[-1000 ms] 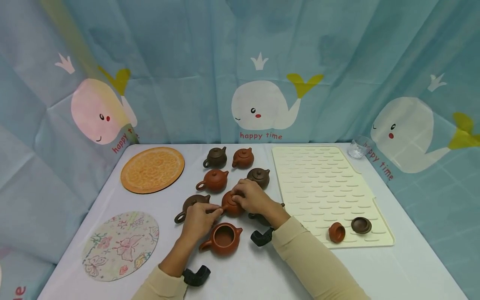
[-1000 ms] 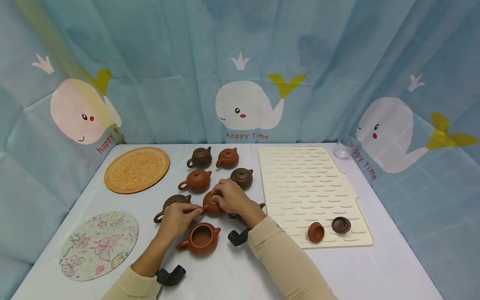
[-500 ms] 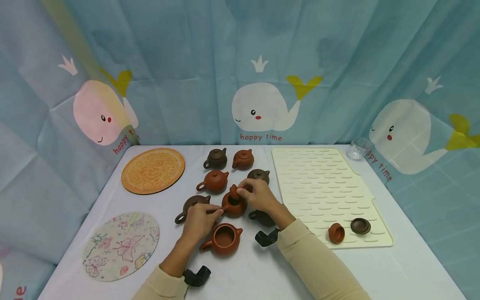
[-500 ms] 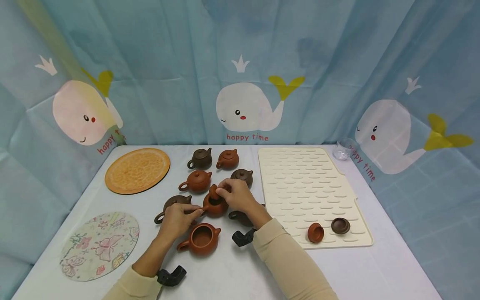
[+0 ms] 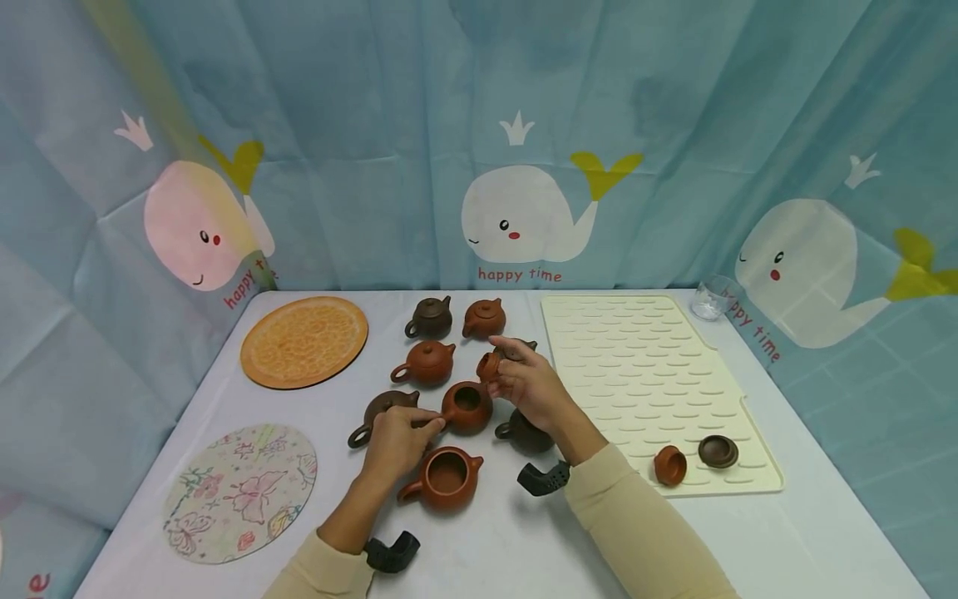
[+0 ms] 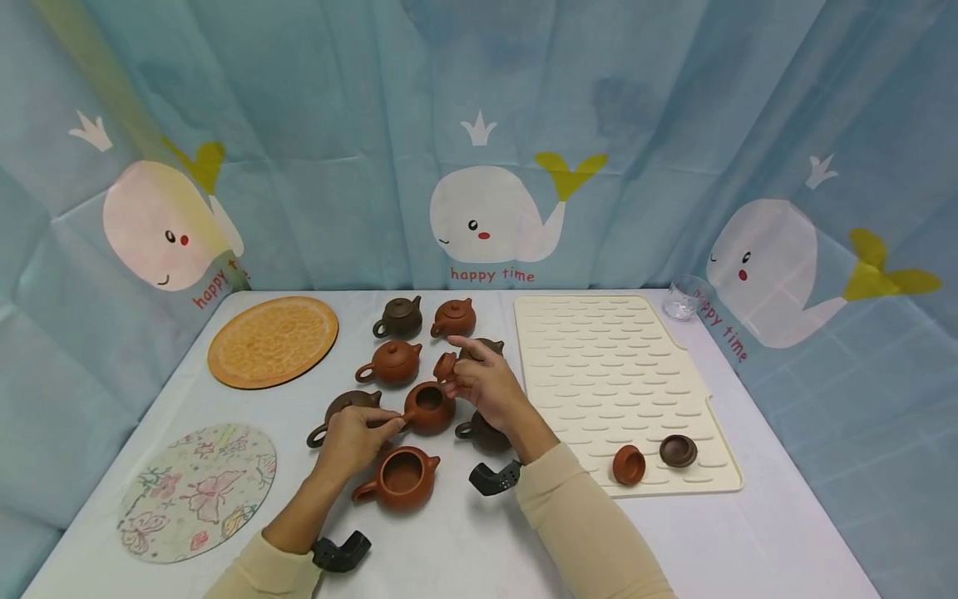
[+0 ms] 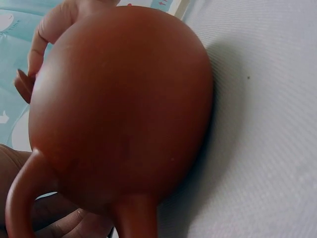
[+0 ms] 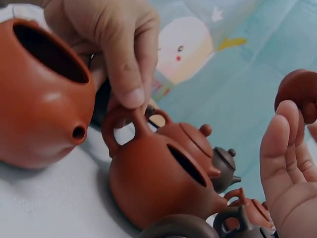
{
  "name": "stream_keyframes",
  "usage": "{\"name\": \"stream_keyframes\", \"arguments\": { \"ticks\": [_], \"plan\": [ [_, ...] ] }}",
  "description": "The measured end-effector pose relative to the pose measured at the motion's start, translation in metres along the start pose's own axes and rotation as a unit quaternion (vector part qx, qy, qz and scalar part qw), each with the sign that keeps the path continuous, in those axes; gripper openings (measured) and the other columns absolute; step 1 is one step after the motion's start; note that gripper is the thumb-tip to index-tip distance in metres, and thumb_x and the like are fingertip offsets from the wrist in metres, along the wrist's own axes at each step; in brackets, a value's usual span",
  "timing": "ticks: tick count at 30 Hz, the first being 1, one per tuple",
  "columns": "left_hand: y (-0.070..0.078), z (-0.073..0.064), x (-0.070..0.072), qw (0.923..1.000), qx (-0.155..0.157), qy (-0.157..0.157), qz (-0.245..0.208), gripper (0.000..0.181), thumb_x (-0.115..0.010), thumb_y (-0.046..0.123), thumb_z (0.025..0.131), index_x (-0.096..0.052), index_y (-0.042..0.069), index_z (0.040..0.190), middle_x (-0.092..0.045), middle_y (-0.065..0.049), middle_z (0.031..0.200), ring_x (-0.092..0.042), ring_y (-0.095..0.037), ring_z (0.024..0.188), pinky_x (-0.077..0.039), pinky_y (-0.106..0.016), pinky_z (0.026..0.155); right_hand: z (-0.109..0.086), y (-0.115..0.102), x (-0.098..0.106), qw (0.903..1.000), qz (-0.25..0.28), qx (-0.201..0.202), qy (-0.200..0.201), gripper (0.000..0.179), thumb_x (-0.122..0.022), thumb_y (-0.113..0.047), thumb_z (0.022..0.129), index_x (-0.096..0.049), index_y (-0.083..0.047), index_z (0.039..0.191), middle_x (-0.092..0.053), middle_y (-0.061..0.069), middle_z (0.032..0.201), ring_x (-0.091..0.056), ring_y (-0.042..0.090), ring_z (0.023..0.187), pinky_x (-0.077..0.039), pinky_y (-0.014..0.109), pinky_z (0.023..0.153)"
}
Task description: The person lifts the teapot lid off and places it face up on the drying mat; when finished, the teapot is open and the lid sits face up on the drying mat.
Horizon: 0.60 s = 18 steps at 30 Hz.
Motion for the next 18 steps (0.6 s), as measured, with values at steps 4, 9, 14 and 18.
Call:
{"name": "stream_keyframes", "arguments": {
  "ticks": [4, 9, 14, 18],
  "plan": [
    [0.0, 0.0, 0.0, 1.0, -0.001, 0.001, 0.002, 0.011, -0.074, 0.016, 0.087, -0.079, 0.012, 0.095, -0.066, 0.007, 0.068, -0.056, -0.009, 0.058, -0.045, -0.03, 0.053, -0.004, -0.003, 0.001, 0.9982, 0.057, -0.011, -0.016, 0.035, -0.043, 0.001, 0.097, -0.048, -0.004, 0.132, -0.057, 0.015, 0.098, -0.058, 0.023, 0.071, -0.051, 0.032, 0.068],
    [0.0, -0.001, 0.0, 1.0, -0.001, 0.0, -0.001, 0.011, -0.074, 0.016, 0.087, -0.079, 0.012, 0.095, -0.066, 0.006, 0.069, -0.056, -0.009, 0.058, -0.045, -0.03, 0.053, -0.009, -0.008, 0.003, 0.9967, 0.076, -0.008, -0.026, 0.032, -0.04, -0.004, 0.098, -0.043, -0.002, 0.13, -0.056, 0.01, 0.096, -0.056, 0.021, 0.073, -0.048, 0.031, 0.067],
    [0.001, -0.001, 0.001, 1.0, -0.004, 0.001, -0.001, 0.01, -0.073, 0.016, 0.087, -0.079, 0.011, 0.095, -0.066, 0.007, 0.071, -0.056, -0.009, 0.059, -0.045, -0.03, 0.053, -0.017, -0.017, 0.008, 0.9983, 0.056, 0.007, -0.014, 0.027, -0.051, -0.013, 0.1, -0.046, -0.002, 0.125, -0.059, 0.01, 0.1, -0.056, 0.021, 0.075, -0.047, 0.03, 0.066],
    [0.001, -0.001, 0.0, 1.0, -0.004, 0.0, 0.001, 0.011, -0.073, 0.016, 0.087, -0.079, 0.011, 0.095, -0.067, 0.006, 0.075, -0.055, -0.01, 0.059, -0.045, -0.03, 0.053, -0.026, -0.028, 0.013, 0.9995, 0.021, 0.022, -0.006, 0.027, -0.058, -0.006, 0.096, -0.049, -0.002, 0.121, -0.058, 0.014, 0.104, -0.058, 0.023, 0.079, -0.049, 0.03, 0.07]
  ]
}}
Point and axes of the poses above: each hand's wrist, its own z-axis towards the middle knuckle, its own x-axis out of the back of the hand, y = z × x, the point moved 2 cm from there along z, towards the middle knuckle
